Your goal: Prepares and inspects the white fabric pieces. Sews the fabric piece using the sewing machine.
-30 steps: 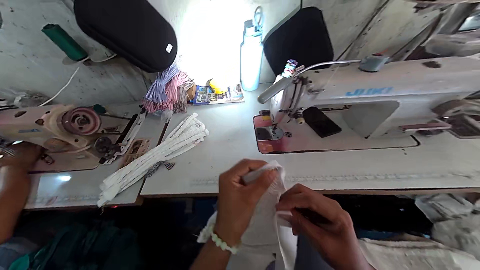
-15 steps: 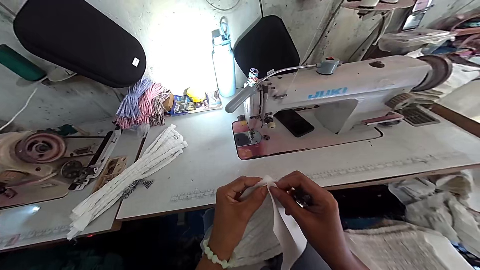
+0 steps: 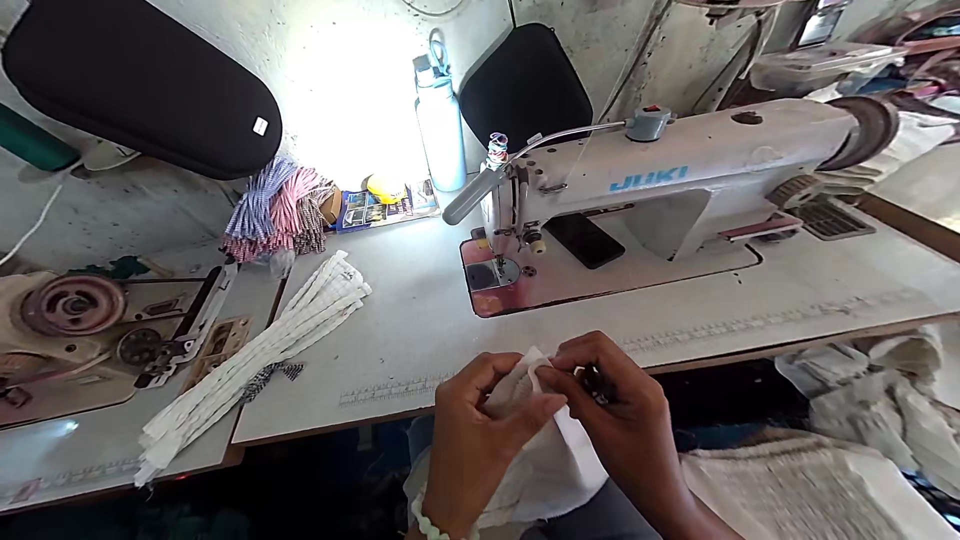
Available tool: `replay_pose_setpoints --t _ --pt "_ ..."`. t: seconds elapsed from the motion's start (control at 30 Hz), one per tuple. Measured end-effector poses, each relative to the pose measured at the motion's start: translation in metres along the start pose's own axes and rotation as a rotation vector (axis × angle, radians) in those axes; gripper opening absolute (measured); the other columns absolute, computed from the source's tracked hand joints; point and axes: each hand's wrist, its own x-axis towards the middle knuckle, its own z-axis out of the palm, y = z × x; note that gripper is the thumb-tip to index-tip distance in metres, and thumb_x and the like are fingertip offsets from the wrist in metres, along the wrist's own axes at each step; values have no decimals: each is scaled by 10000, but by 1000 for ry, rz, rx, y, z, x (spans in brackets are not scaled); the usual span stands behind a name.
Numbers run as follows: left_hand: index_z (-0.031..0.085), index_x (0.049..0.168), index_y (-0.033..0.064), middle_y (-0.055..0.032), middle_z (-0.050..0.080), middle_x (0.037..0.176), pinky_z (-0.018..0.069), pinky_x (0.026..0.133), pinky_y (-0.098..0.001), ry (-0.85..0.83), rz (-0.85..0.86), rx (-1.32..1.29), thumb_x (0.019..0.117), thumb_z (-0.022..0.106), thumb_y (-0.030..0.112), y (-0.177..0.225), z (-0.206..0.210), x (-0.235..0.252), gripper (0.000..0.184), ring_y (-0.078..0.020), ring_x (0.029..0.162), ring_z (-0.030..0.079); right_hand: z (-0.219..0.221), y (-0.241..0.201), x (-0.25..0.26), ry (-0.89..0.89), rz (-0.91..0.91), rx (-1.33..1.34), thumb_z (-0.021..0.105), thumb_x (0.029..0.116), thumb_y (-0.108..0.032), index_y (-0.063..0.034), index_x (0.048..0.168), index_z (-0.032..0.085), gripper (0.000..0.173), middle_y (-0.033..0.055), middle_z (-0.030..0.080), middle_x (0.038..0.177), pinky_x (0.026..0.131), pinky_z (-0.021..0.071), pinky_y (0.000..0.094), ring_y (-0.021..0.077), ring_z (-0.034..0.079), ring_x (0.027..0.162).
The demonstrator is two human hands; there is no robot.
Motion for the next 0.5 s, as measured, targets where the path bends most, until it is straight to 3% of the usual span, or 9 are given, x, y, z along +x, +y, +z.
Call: replay_pose_setpoints --t 0.17,0.3,0.43,0.5 --pt "755 1031 -19 -17 752 961 585 804 -160 35 38 48 897 731 57 -6 -1 -2 156 -4 885 703 -3 1 1 -24 27 20 720 935 -185 -57 939 656 144 -8 646 921 545 440 40 -82 542 672" --pt "769 1027 4 -3 754 966 584 789 -161 2 41 16 906 730 63 -10 -5 -3 140 -1 880 700 -15 1 9 -211 158 142 699 954 -182 -37 1199 695 285 -36 723 1049 534 442 64 -91 555 677" --pt "754 1046 -6 -9 766 984 591 768 -160 1 79 39 902 738 70 -11 -3 -7 164 -1 869 711 -25 3 17 -302 225 283 722 931 -149 -77 1001 746 103 -68 675 896 533 453 57 -83 555 647" --pt "704 1107 -17 -27 753 1022 607 779 -184 20 128 94 884 769 101 -13 -2 -11 261 -27 896 718 -26 3 17 -270 184 258 727 927 -144 -75 972 743 84 -61 670 877 535 457 60 -77 556 648"
